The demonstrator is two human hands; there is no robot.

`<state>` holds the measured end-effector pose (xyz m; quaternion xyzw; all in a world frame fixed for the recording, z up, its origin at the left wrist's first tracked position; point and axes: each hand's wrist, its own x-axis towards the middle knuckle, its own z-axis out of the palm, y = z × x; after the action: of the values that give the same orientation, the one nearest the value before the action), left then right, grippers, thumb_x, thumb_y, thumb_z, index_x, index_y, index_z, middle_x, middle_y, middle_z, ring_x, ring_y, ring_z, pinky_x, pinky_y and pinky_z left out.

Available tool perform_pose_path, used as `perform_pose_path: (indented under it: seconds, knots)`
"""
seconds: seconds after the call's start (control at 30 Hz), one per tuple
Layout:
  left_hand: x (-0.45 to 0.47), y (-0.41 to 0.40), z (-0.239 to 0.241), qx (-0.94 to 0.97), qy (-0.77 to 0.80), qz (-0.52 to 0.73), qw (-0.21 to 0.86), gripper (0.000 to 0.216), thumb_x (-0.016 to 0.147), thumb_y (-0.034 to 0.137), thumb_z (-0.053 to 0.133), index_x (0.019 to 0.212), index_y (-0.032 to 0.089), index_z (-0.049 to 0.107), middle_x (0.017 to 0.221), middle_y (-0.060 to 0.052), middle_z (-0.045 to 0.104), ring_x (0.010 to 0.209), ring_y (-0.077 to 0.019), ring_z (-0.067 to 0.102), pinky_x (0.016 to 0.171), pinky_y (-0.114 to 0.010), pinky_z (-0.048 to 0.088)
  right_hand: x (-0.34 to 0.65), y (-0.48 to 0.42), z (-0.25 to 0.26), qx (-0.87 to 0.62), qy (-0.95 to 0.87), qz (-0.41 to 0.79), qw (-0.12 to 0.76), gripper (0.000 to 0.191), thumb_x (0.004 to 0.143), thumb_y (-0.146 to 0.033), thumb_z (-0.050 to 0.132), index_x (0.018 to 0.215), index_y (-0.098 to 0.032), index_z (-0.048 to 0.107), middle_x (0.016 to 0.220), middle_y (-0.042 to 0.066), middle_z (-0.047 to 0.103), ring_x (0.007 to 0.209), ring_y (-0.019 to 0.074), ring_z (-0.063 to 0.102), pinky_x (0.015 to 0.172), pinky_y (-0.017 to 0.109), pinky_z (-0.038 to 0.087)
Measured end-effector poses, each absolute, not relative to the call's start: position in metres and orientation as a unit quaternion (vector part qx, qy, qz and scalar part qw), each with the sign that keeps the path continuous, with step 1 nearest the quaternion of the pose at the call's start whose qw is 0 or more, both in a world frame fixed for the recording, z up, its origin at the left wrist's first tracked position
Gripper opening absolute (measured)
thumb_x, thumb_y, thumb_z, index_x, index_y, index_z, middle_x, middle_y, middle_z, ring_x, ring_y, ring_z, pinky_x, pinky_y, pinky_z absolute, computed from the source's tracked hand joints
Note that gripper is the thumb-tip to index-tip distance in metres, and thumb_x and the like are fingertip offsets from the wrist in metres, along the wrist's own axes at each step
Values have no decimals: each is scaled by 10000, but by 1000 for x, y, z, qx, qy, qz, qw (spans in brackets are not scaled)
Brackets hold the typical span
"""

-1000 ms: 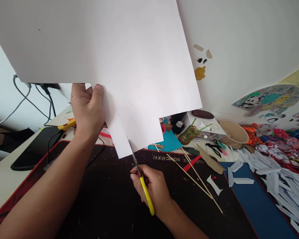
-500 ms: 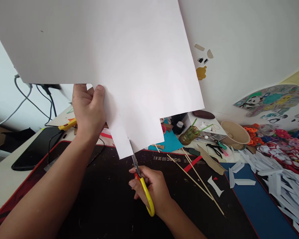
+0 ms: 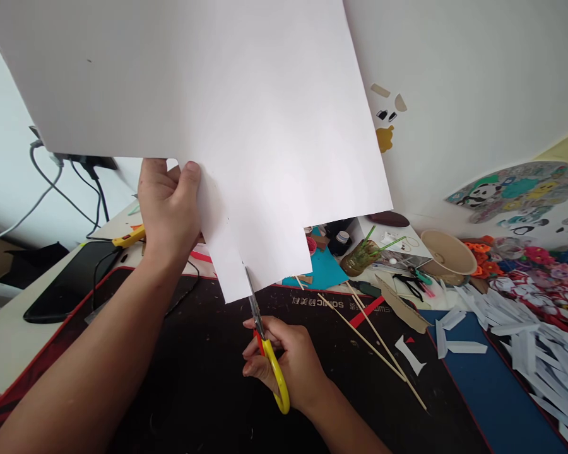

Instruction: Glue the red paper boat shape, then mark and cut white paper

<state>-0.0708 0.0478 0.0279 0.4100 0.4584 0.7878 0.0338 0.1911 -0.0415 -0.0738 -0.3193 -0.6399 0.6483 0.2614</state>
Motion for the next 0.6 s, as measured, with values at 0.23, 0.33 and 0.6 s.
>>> perform_pose_path:
  seconds: [0.23, 0.33, 0.6]
  knots:
    - [-73, 47, 28, 416, 455, 786, 42, 481, 914, 531, 840, 1168, 199, 601, 1272, -124, 716, 1157, -274, 744, 866, -381, 643, 190, -42, -68, -342, -616, 672, 228, 839, 579, -645, 1044, 1230, -190, 775, 814, 35, 803, 651, 226, 810, 690, 308, 671]
    - [-73, 46, 28, 418, 452, 787, 41, 480, 913, 528, 847, 1167, 199, 607, 1193, -104, 734, 1138, -279, 754, 886, -409, 647, 190, -43, -68, -345, -617, 671, 224, 874, 547, -654, 1051, 1234, -191, 773, 822, 38, 805, 663, 232, 812, 701, 318, 676]
    - [-72, 46, 30, 435, 431, 789, 39, 461, 904, 520, 860, 1149, 206, 628, 1146, -93, 750, 1154, -281, 760, 926, -422, 648, 195, -40, -68, -303, -675, 623, 255, 869, 673, -777, 940, 1304, -207, 764, 985, 102, 841, 919, 299, 835, 886, 393, 680]
